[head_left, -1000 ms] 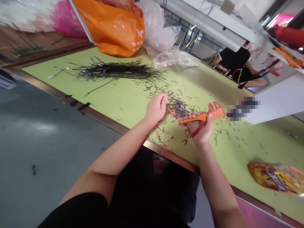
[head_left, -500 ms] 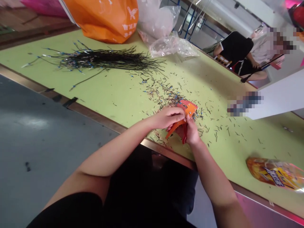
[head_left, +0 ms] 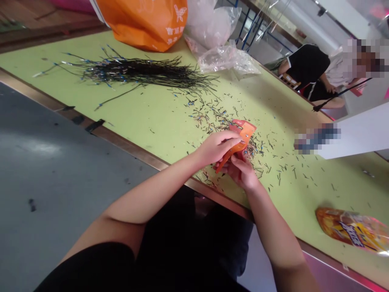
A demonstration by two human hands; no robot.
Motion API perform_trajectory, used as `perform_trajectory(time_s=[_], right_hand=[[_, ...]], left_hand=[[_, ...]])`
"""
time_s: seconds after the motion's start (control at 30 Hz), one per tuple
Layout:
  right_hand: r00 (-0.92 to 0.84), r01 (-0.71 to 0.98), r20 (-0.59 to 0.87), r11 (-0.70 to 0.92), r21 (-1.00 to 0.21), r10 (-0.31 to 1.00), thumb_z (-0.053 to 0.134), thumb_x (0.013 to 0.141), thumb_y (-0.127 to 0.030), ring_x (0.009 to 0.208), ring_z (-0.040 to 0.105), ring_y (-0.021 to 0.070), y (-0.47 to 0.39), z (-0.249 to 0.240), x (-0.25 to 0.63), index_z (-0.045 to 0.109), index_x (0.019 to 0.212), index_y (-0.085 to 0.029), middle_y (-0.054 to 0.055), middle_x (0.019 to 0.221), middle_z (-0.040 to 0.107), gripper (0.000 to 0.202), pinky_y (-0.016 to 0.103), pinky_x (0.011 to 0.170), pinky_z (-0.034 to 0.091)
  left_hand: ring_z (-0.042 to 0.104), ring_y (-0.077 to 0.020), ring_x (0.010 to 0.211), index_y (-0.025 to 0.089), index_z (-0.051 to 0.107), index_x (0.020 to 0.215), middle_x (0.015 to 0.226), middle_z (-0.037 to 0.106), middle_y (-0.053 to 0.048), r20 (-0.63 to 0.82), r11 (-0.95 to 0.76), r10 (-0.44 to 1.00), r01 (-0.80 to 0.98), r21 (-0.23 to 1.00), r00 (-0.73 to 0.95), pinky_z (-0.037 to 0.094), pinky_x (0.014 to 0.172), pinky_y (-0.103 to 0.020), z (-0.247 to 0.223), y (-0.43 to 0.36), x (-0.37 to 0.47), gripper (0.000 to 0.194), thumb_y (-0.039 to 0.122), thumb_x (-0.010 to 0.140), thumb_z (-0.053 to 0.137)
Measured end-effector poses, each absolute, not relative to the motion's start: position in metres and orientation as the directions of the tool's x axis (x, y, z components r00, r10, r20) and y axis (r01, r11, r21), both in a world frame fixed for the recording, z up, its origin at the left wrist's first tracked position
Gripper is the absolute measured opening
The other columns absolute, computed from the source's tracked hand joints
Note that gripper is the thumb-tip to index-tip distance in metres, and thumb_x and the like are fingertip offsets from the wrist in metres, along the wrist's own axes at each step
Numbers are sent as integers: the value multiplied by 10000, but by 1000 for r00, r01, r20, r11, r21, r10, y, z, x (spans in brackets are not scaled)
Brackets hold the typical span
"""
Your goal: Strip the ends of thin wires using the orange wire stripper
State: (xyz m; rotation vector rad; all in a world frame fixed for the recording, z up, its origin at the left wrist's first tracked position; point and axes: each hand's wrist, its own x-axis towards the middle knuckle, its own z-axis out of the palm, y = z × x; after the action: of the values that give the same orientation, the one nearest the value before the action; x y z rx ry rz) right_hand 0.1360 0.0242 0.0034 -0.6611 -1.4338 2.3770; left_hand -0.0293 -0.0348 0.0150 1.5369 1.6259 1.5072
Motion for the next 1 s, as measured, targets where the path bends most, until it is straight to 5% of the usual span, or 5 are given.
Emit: perform_trajectory(time_s=[0.17, 0.4, 0.7, 1.0], right_hand=[[-722, -135, -151, -352, -926, 676, 807, 799, -254, 990, 781, 268, 30, 10, 139, 744, 1069, -269, 10, 987, 780, 278, 502, 946, 667], [-701, -121, -105, -262, -957, 706, 726, 769, -153, 1124, 764, 292, 26, -3, 137, 747, 1120, -265, 23, 1097, 803, 369, 482, 1043, 615], [-641, -163, -157, -333, -929, 752, 824, 741, -258, 972, 771, 262, 20, -12, 134, 740, 1055, -269, -17, 982, 805, 325, 488, 957, 662], [-631, -257, 4, -204, -945, 775, 796, 813, -334, 1018, 767, 281, 21, -18, 137, 731, 1099, -286, 23, 1014, 787, 297, 528, 982, 649]], left_hand=[[767, -217, 1083, 211, 811, 1127, 1129, 842, -67, 551, -159, 710, 662, 732, -439, 585, 1014, -364, 13, -37, -34, 350, 320, 1108, 478], [758, -222, 911, 207, 791, 1075, 1029, 839, -84, 541, -14, 740, 795, 607, -400, 572, 838, -340, 6, -35, -32, 389, 429, 1125, 476], [766, -166, 799, 201, 766, 1040, 892, 833, -46, 705, -160, 661, 869, 468, -257, 532, 709, -283, 2, -37, -23, 318, 354, 1130, 502], [725, -112, 680, 221, 687, 1008, 817, 804, 11, 877, -321, 455, 891, 321, -152, 520, 643, -246, 8, -42, -18, 113, 275, 1087, 628]])
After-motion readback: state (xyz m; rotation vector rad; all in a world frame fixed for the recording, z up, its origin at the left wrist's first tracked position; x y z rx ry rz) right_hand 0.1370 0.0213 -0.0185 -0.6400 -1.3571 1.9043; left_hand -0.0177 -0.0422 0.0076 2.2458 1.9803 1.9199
